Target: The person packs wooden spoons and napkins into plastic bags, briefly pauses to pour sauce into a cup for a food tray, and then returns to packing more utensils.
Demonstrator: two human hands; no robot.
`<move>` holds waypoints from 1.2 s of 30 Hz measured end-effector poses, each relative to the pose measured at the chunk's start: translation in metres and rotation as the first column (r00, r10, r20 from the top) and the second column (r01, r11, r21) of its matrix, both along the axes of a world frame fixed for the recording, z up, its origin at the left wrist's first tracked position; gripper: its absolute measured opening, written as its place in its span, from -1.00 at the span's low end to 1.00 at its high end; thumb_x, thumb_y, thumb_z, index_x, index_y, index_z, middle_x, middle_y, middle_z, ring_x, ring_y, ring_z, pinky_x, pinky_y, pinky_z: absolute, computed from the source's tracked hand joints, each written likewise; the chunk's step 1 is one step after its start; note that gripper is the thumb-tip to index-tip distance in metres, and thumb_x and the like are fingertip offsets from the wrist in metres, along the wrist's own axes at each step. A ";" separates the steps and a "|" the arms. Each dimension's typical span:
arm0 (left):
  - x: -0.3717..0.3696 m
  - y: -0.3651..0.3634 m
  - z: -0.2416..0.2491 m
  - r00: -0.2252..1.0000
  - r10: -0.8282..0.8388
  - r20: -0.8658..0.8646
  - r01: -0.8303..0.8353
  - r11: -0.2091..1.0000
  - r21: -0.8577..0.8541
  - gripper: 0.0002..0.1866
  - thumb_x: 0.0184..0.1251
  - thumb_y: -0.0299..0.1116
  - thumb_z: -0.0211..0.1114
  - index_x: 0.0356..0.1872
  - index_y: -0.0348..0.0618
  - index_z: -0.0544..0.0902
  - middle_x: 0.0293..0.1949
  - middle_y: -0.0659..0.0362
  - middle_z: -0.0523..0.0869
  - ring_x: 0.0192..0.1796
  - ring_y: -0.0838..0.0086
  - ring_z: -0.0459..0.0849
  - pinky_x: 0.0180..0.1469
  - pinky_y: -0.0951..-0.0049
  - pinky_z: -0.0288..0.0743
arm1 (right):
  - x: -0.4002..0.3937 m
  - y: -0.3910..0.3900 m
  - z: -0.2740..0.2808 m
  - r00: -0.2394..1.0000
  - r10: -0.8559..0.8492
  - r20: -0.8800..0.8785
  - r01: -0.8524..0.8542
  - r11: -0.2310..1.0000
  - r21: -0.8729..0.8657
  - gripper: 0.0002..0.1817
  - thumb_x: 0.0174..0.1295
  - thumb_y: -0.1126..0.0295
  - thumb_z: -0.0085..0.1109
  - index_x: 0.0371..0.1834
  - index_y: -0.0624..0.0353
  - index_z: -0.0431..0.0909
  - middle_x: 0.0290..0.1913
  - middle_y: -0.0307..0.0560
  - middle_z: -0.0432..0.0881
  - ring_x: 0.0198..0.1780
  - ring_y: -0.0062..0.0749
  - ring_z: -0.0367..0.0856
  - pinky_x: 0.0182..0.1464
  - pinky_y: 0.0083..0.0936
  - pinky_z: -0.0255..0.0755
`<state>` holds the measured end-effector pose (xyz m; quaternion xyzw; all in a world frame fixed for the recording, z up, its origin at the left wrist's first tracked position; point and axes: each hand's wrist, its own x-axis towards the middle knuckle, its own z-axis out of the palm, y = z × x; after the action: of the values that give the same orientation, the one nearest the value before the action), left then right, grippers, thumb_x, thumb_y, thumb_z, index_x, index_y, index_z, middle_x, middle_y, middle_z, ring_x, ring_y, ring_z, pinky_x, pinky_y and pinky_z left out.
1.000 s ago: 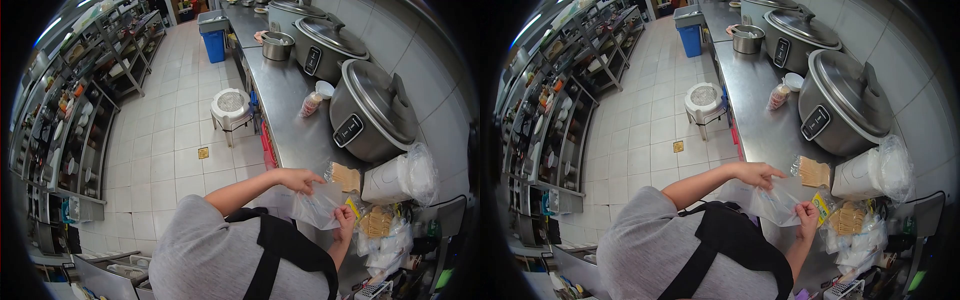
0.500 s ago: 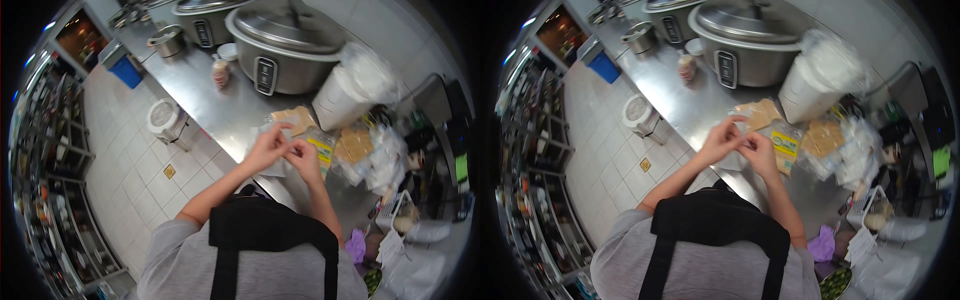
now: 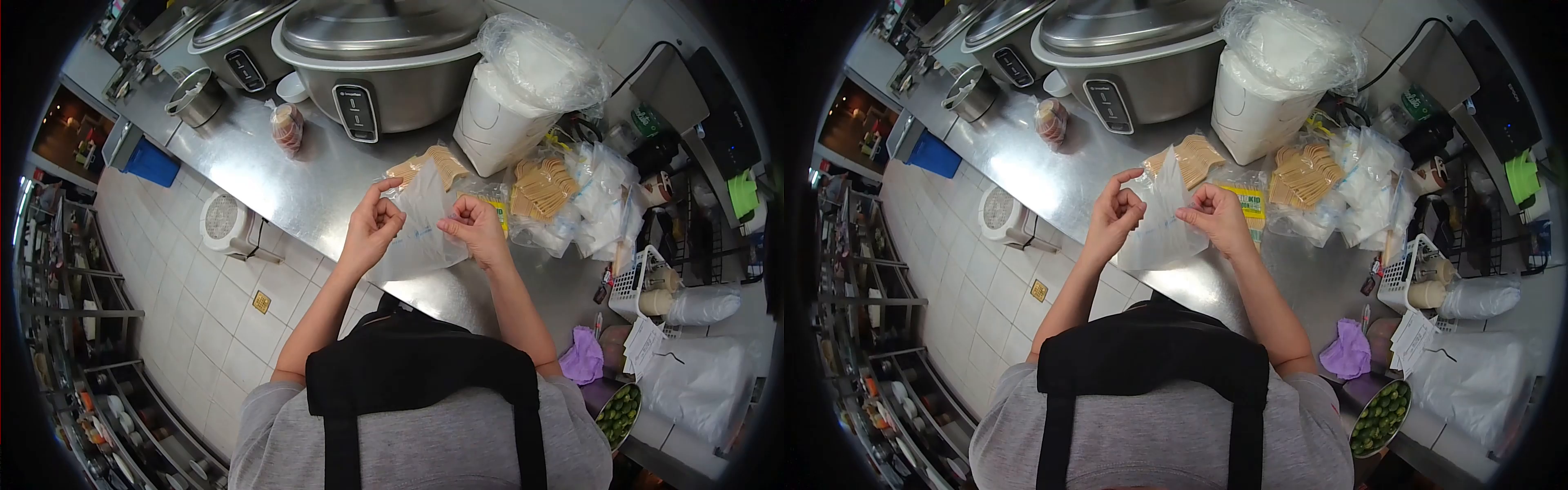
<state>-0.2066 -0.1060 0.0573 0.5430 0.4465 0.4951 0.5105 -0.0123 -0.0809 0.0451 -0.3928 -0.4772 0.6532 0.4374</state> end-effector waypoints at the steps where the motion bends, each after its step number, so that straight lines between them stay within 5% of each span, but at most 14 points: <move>1: 0.002 0.001 0.005 1.000 -0.004 0.017 0.005 0.999 -0.042 -0.47 0.15 -0.57 0.20 0.18 -0.21 0.29 -0.51 0.31 0.48 -0.51 0.74 0.40 -0.46 0.75 0.29 | 0.000 0.001 -0.001 0.997 0.031 0.070 -0.036 0.998 0.061 -0.79 -0.03 0.52 0.34 -0.54 0.18 0.43 -0.56 -0.36 0.47 -0.55 -0.79 0.39 -0.51 -0.80 0.31; 7: 0.017 0.013 0.003 0.994 -0.105 -0.025 0.105 0.994 -0.006 -0.37 0.15 -0.47 0.26 0.25 -0.17 0.21 -0.43 0.26 0.53 -0.40 0.68 0.50 -0.41 0.68 0.39 | -0.011 -0.005 0.009 0.971 0.134 0.197 -0.152 0.985 0.078 -0.86 0.13 0.40 0.21 -0.38 0.26 0.60 -0.56 -0.32 0.52 -0.56 -0.76 0.39 -0.52 -0.77 0.32; 15: 0.043 0.023 0.007 0.977 -0.151 0.153 0.152 0.988 0.003 -0.46 0.09 -0.57 0.31 0.12 -0.25 0.33 -0.52 0.28 0.54 -0.52 0.71 0.49 -0.46 0.71 0.40 | 0.006 -0.014 0.015 0.976 -0.120 0.184 0.099 0.988 0.117 -0.73 -0.08 0.48 0.40 -0.64 0.15 0.39 -0.65 -0.36 0.46 -0.60 -0.79 0.35 -0.60 -0.79 0.18; 24: 0.062 0.029 0.004 0.915 -0.366 0.168 0.369 0.929 0.012 -0.52 0.10 -0.59 0.29 0.06 -0.25 0.33 -0.53 0.30 0.52 -0.51 0.74 0.47 -0.47 0.76 0.37 | 0.037 -0.045 0.017 0.963 -0.268 -0.022 0.266 0.962 -0.060 -0.80 0.05 0.37 0.31 -0.54 0.13 0.45 -0.55 -0.33 0.51 -0.56 -0.76 0.41 -0.54 -0.81 0.25; 36: 0.098 0.024 -0.004 0.821 -0.556 0.128 0.561 0.828 -0.005 -0.54 0.12 -0.60 0.25 0.05 -0.18 0.34 -0.52 0.34 0.48 -0.52 0.75 0.42 -0.49 0.76 0.32 | 0.065 -0.080 0.006 0.849 -0.514 0.125 0.504 0.858 0.099 -0.87 0.07 0.46 0.25 -0.53 0.19 0.49 -0.59 -0.37 0.47 -0.54 -0.74 0.43 -0.49 -0.76 0.30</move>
<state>-0.1089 -0.0816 0.0532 0.6080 0.2465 0.3462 0.6706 0.0523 -0.1604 0.0512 -0.5381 -0.4073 0.4680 0.5705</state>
